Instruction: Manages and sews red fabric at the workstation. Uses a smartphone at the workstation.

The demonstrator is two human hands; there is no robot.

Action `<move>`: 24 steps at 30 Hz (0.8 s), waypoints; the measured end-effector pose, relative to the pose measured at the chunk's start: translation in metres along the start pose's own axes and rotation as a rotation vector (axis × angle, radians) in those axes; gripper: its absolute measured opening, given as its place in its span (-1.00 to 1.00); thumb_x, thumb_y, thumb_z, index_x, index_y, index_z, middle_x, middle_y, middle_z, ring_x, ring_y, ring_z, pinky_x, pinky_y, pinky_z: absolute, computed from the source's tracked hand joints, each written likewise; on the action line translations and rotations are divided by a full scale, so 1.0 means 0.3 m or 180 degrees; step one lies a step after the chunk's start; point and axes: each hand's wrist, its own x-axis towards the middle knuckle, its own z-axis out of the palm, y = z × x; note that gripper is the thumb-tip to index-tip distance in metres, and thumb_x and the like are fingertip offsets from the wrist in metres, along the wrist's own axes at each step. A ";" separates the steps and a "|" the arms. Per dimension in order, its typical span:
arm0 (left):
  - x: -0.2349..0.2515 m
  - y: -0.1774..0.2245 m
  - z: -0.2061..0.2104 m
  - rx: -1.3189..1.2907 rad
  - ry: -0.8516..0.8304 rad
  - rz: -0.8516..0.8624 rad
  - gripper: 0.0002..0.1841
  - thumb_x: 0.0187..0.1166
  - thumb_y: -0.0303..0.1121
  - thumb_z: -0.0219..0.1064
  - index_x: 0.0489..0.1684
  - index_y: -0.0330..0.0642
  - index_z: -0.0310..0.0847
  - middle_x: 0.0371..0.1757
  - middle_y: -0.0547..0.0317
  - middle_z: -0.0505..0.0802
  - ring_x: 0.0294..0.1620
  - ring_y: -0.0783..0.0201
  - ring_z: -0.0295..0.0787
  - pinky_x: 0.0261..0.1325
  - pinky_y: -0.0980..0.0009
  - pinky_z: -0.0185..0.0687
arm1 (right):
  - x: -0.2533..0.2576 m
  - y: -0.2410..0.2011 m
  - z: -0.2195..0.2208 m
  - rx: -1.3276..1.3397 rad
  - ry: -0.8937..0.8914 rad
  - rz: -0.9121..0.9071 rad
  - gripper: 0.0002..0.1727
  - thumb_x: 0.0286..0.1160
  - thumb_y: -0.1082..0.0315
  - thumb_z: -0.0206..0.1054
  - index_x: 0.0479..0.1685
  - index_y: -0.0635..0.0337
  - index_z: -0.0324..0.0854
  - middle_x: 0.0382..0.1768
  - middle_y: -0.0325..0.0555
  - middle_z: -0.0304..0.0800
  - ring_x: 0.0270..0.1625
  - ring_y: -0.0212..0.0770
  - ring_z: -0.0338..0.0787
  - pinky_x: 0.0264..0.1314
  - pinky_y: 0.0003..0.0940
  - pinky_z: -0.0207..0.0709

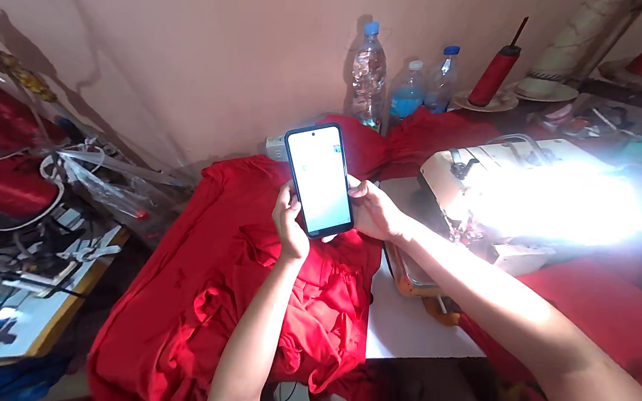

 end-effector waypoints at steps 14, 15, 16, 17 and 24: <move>-0.005 0.012 0.010 -0.0048 0.0024 -0.0115 -0.50 0.59 -0.31 -0.23 0.39 -0.06 0.52 0.16 0.52 0.79 0.15 0.61 0.71 0.27 0.44 0.66 | 0.002 0.005 -0.010 0.0115 -0.0051 -0.0034 -0.51 0.51 0.21 -0.08 0.45 -0.26 0.34 0.09 -0.26 0.83 0.08 -0.25 0.87 -0.04 -0.24 0.81; -0.005 0.011 0.008 -0.0039 0.0008 -0.0106 -0.51 0.61 -0.28 -0.22 0.38 -0.04 0.52 0.17 0.52 0.78 0.16 0.61 0.71 0.26 0.44 0.66 | 0.003 0.005 -0.011 0.0094 -0.0072 -0.0031 -0.52 0.51 0.20 -0.07 0.45 -0.26 0.34 0.10 -0.25 0.82 0.09 -0.25 0.87 -0.04 -0.24 0.81; -0.004 0.007 0.006 -0.0046 -0.0011 -0.0075 -0.53 0.63 -0.25 -0.20 0.36 -0.01 0.54 0.16 0.51 0.79 0.15 0.59 0.73 0.25 0.43 0.68 | 0.004 0.006 -0.013 0.0099 -0.0087 -0.0028 -0.52 0.52 0.19 -0.06 0.45 -0.24 0.36 0.13 -0.22 0.82 0.10 -0.21 0.87 -0.05 -0.21 0.82; -0.004 0.008 0.006 -0.0045 -0.0021 -0.0077 -0.53 0.62 -0.25 -0.20 0.35 0.01 0.55 0.16 0.51 0.79 0.15 0.58 0.72 0.24 0.43 0.69 | 0.005 0.006 -0.013 0.0105 -0.0082 -0.0005 -0.51 0.52 0.18 -0.06 0.47 -0.23 0.34 0.15 -0.19 0.80 0.11 -0.18 0.86 -0.05 -0.19 0.82; -0.005 0.009 0.009 -0.0121 -0.0027 -0.0073 -0.53 0.59 -0.30 -0.19 0.34 0.02 0.56 0.14 0.52 0.80 0.12 0.58 0.74 0.22 0.44 0.70 | 0.005 0.006 -0.009 0.0135 -0.0035 0.0054 -0.47 0.51 0.21 -0.07 0.53 -0.21 0.28 0.16 -0.17 0.78 0.12 -0.15 0.86 -0.02 -0.15 0.82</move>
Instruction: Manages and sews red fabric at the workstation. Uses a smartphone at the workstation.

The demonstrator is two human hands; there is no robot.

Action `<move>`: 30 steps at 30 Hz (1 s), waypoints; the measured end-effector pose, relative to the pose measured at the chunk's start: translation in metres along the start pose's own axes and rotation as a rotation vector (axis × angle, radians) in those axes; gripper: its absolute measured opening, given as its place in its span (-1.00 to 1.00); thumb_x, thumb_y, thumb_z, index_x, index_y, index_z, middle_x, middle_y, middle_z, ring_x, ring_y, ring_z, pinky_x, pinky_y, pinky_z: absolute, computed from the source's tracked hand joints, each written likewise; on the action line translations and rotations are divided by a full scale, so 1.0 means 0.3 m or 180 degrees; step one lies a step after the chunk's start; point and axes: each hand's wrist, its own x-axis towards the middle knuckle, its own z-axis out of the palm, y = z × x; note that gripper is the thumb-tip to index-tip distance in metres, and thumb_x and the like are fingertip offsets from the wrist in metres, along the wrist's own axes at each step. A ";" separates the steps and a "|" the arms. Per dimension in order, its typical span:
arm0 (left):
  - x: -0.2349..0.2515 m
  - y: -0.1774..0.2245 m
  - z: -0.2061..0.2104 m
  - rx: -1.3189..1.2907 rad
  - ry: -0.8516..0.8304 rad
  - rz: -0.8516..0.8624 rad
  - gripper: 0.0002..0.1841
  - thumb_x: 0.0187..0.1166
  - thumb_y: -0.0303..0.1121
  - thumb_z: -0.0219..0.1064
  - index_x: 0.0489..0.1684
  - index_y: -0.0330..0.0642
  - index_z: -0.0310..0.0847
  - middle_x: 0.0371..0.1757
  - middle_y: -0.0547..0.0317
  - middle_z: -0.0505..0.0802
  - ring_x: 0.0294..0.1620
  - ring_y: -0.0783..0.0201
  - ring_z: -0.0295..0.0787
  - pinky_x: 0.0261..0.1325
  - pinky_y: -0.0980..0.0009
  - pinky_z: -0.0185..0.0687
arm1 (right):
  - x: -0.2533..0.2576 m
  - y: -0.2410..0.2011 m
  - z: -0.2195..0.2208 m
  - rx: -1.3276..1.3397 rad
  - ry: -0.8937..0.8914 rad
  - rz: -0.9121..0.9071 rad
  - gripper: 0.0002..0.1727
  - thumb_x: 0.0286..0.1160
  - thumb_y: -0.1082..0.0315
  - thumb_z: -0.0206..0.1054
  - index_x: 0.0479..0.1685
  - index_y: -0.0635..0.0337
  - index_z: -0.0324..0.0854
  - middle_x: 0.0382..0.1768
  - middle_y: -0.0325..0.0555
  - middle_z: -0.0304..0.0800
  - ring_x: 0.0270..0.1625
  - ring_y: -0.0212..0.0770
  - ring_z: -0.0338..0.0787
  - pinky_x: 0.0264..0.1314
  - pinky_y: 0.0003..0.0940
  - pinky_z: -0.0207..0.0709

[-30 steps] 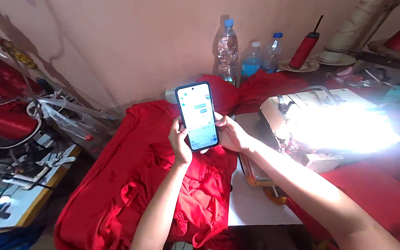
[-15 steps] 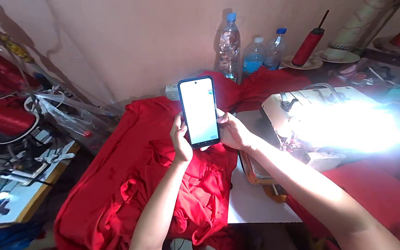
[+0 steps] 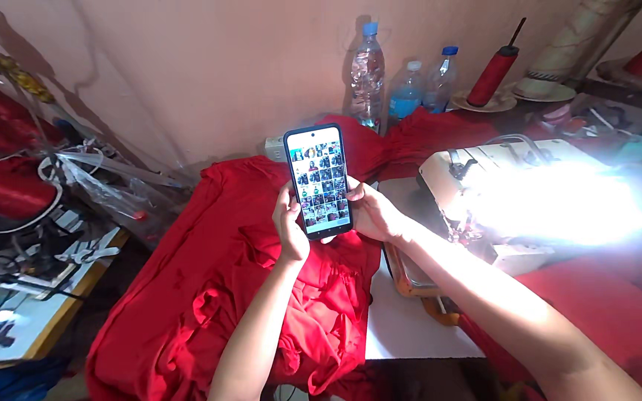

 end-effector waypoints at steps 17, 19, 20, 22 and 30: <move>0.002 0.010 0.006 0.0021 0.0055 0.0017 -0.56 0.55 -0.38 -0.17 0.27 0.02 0.54 0.02 0.56 0.82 0.05 0.61 0.76 0.17 0.48 0.72 | -0.005 0.004 0.008 -0.0172 0.0049 -0.0170 -0.54 0.57 0.36 -0.13 0.42 -0.09 0.38 0.08 -0.14 0.80 0.06 -0.17 0.87 0.00 -0.16 0.82; 0.002 0.008 0.004 0.0022 0.0047 0.0051 -0.56 0.56 -0.38 -0.17 0.27 0.02 0.56 0.03 0.56 0.83 0.06 0.61 0.77 0.18 0.48 0.72 | -0.008 0.003 0.014 -0.0141 0.0100 -0.0218 -0.56 0.62 0.42 -0.16 0.38 -0.06 0.44 0.04 -0.14 0.83 0.02 -0.19 0.88 -0.03 -0.18 0.83; 0.003 0.006 0.003 0.0044 0.0042 0.0066 -0.55 0.55 -0.38 -0.18 0.27 0.02 0.56 0.04 0.55 0.81 0.06 0.61 0.76 0.19 0.47 0.71 | -0.010 0.001 0.019 -0.0137 0.0120 -0.0231 -0.56 0.64 0.45 -0.17 0.36 -0.06 0.45 0.02 -0.16 0.83 0.01 -0.20 0.88 -0.03 -0.19 0.83; 0.003 0.005 0.003 0.0086 0.0035 0.0076 -0.55 0.54 -0.39 -0.19 0.27 0.00 0.55 0.05 0.54 0.80 0.07 0.61 0.75 0.18 0.47 0.71 | -0.013 -0.002 0.027 -0.0127 0.0175 -0.0232 -0.58 0.68 0.47 -0.16 0.36 -0.05 0.45 0.01 -0.16 0.84 -0.01 -0.20 0.89 -0.04 -0.18 0.84; 0.001 0.009 0.005 0.0033 0.0047 -0.0047 -0.53 0.52 -0.38 -0.19 0.30 0.01 0.53 0.05 0.51 0.82 0.05 0.58 0.77 0.17 0.44 0.73 | -0.013 -0.005 0.039 -0.0582 0.0375 -0.0169 -0.34 0.34 0.78 -0.06 0.47 0.07 0.33 0.06 -0.16 0.80 -0.03 -0.24 0.88 -0.04 -0.21 0.83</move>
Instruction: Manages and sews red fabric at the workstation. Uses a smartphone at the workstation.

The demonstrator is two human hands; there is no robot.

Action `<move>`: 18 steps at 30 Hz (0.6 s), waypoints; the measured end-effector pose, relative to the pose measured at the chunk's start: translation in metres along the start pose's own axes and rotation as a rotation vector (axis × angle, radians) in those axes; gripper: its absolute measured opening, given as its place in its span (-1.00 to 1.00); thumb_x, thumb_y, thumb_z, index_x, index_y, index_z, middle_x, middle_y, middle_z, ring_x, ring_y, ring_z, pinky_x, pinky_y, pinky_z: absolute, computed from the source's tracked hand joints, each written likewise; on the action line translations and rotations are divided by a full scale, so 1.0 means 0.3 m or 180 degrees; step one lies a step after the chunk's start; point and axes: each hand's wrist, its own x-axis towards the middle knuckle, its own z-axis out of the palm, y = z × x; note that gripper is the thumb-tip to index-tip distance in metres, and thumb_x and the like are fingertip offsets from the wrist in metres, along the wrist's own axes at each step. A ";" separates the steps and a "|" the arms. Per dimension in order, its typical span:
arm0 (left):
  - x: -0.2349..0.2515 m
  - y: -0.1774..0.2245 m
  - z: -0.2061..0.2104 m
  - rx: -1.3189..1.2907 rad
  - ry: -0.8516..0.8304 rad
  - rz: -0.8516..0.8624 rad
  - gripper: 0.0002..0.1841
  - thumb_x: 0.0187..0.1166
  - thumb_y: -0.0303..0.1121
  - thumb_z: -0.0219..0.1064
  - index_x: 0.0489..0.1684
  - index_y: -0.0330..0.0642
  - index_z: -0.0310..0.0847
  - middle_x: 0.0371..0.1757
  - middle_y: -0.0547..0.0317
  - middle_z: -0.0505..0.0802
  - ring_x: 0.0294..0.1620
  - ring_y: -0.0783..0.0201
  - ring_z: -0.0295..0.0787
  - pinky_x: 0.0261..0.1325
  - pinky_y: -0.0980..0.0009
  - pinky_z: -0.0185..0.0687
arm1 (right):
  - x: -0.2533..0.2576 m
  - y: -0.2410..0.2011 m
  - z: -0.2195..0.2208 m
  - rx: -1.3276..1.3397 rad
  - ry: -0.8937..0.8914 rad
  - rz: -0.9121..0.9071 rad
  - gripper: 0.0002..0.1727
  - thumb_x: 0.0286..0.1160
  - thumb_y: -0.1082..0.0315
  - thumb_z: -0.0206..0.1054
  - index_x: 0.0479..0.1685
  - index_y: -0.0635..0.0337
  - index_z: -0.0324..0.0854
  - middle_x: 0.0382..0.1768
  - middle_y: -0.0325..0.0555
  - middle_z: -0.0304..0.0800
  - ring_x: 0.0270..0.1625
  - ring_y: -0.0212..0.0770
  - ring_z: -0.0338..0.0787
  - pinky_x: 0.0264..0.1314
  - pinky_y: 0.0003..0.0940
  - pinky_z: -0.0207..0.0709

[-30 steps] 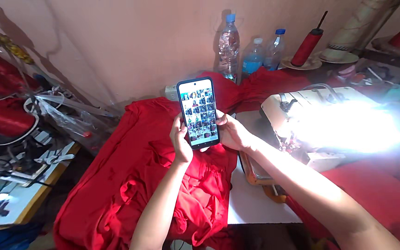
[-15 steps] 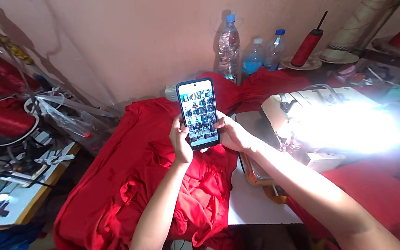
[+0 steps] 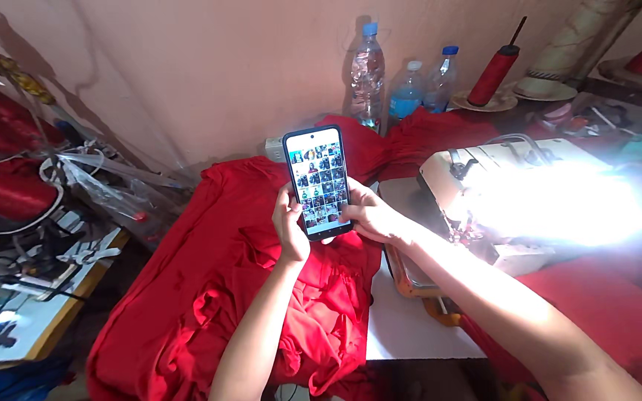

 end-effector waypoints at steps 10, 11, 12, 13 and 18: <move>0.002 0.000 -0.001 -0.0001 -0.0010 0.0029 -0.54 0.52 -0.37 -0.19 0.28 0.02 0.54 0.05 0.52 0.82 0.06 0.58 0.77 0.17 0.45 0.73 | -0.002 -0.002 -0.001 0.0012 -0.0045 -0.0003 -0.29 0.29 0.78 -0.08 0.49 0.03 0.30 0.07 -0.19 0.78 -0.03 -0.26 0.87 -0.06 -0.23 0.83; 0.002 -0.003 -0.003 0.0003 -0.0026 0.0063 -0.53 0.52 -0.38 -0.20 0.28 0.02 0.54 0.07 0.52 0.81 0.08 0.57 0.76 0.18 0.45 0.72 | -0.003 -0.001 -0.001 0.0049 -0.0043 -0.0003 -0.32 0.32 0.77 -0.10 0.48 0.03 0.30 0.06 -0.18 0.79 -0.05 -0.25 0.88 -0.07 -0.22 0.84; 0.002 -0.006 -0.004 -0.0006 -0.0036 0.0088 -0.53 0.53 -0.37 -0.20 0.28 0.02 0.55 0.08 0.51 0.81 0.08 0.57 0.76 0.18 0.44 0.72 | -0.003 0.000 -0.002 0.0074 -0.0042 0.0009 -0.33 0.35 0.76 -0.11 0.48 0.03 0.30 0.05 -0.18 0.79 -0.05 -0.24 0.88 -0.06 -0.20 0.83; 0.003 -0.008 -0.005 -0.0017 -0.0048 0.0108 -0.54 0.55 -0.36 -0.20 0.27 0.03 0.57 0.09 0.51 0.81 0.09 0.57 0.75 0.19 0.44 0.71 | -0.002 0.000 -0.002 0.0092 -0.0035 0.0028 -0.34 0.37 0.76 -0.13 0.48 0.03 0.30 0.05 -0.16 0.79 -0.04 -0.22 0.88 -0.05 -0.19 0.83; 0.003 -0.007 -0.006 -0.0056 -0.0092 0.0150 -0.55 0.61 -0.31 -0.20 0.28 0.06 0.57 0.08 0.54 0.81 0.10 0.58 0.75 0.20 0.45 0.71 | 0.000 -0.001 0.000 0.0179 -0.0017 0.0068 -0.42 0.49 0.69 -0.15 0.46 0.03 0.32 0.06 -0.14 0.79 -0.02 -0.20 0.88 -0.04 -0.16 0.84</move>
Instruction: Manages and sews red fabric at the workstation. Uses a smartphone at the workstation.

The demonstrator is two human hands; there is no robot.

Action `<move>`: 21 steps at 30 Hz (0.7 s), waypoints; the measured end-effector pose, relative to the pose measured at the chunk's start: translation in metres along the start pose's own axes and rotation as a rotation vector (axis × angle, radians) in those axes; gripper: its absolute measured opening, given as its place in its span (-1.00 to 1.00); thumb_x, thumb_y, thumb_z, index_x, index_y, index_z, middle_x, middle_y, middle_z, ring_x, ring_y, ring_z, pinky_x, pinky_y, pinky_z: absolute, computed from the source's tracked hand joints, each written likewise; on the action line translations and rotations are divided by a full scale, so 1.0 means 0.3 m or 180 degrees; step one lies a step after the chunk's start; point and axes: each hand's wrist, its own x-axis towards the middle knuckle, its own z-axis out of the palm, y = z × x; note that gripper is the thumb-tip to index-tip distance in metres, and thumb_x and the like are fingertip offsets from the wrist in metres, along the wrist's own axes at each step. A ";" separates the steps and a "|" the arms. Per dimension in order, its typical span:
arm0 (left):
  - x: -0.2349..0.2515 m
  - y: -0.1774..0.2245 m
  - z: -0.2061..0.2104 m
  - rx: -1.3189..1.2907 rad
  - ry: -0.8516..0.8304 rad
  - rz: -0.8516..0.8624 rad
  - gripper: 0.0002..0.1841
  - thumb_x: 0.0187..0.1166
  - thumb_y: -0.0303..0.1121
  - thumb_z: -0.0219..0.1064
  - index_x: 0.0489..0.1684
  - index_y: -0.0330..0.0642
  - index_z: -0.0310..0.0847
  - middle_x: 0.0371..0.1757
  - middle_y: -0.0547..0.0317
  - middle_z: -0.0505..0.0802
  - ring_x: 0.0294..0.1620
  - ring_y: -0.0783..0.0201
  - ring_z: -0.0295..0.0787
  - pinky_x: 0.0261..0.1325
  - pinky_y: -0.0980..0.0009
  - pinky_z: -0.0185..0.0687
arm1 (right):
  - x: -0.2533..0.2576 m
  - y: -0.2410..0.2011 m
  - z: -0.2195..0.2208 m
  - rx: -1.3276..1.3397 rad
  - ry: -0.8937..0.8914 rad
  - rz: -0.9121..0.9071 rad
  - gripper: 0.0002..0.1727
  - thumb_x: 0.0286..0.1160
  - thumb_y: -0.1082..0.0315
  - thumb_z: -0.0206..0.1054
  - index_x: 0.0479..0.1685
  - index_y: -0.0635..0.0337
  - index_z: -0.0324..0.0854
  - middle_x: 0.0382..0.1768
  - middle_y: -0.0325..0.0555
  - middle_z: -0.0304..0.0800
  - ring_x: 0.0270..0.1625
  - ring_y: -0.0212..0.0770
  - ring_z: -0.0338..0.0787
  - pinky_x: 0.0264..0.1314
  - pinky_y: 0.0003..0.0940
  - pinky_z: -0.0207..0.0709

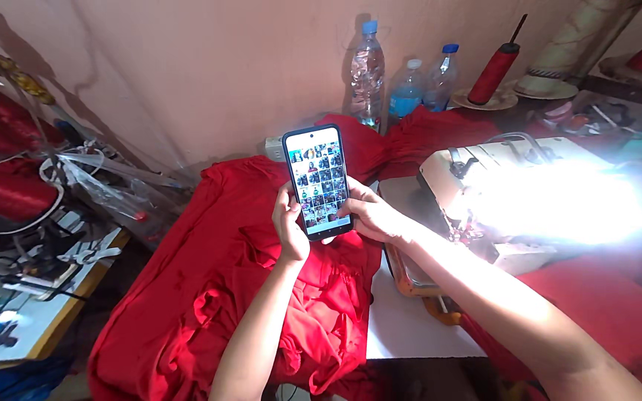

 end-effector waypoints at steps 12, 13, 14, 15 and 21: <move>0.001 -0.002 -0.001 0.0058 0.0034 -0.0043 -0.54 0.58 -0.34 -0.21 0.28 0.01 0.56 0.09 0.51 0.80 0.12 0.57 0.74 0.21 0.44 0.70 | 0.000 -0.003 0.001 -0.0017 0.0039 0.0018 -0.40 0.51 0.70 -0.16 0.50 0.03 0.32 0.08 -0.13 0.79 -0.01 -0.19 0.89 -0.04 -0.17 0.84; 0.001 -0.002 -0.002 0.0039 0.0027 -0.0047 -0.54 0.59 -0.33 -0.21 0.29 0.02 0.56 0.09 0.51 0.81 0.11 0.56 0.74 0.21 0.44 0.70 | 0.001 -0.001 -0.001 0.0020 0.0023 0.0003 -0.41 0.52 0.70 -0.16 0.49 0.03 0.33 0.07 -0.12 0.80 -0.02 -0.18 0.89 -0.05 -0.16 0.84; 0.001 -0.003 -0.003 0.0023 0.0021 -0.0059 -0.55 0.60 -0.31 -0.20 0.30 0.03 0.55 0.08 0.51 0.82 0.11 0.56 0.76 0.20 0.44 0.71 | 0.002 0.001 -0.003 0.0044 0.0000 -0.0007 -0.41 0.52 0.69 -0.17 0.49 0.03 0.33 0.07 -0.11 0.80 -0.02 -0.16 0.89 -0.06 -0.14 0.84; 0.001 -0.005 -0.004 0.0015 0.0008 -0.0062 -0.56 0.61 -0.29 -0.19 0.30 0.04 0.55 0.08 0.51 0.81 0.11 0.56 0.76 0.21 0.44 0.71 | 0.003 0.003 -0.005 0.0053 -0.0010 -0.0013 -0.41 0.52 0.69 -0.17 0.49 0.03 0.34 0.07 -0.10 0.80 -0.02 -0.15 0.89 -0.06 -0.13 0.84; 0.000 -0.007 -0.004 0.0013 0.0019 -0.0045 -0.57 0.65 -0.25 -0.17 0.30 0.04 0.56 0.08 0.52 0.82 0.10 0.57 0.76 0.21 0.44 0.71 | 0.004 0.004 -0.006 0.0079 -0.0006 -0.0028 -0.48 0.59 0.63 -0.16 0.45 0.04 0.37 0.06 -0.09 0.80 -0.02 -0.14 0.89 -0.07 -0.12 0.84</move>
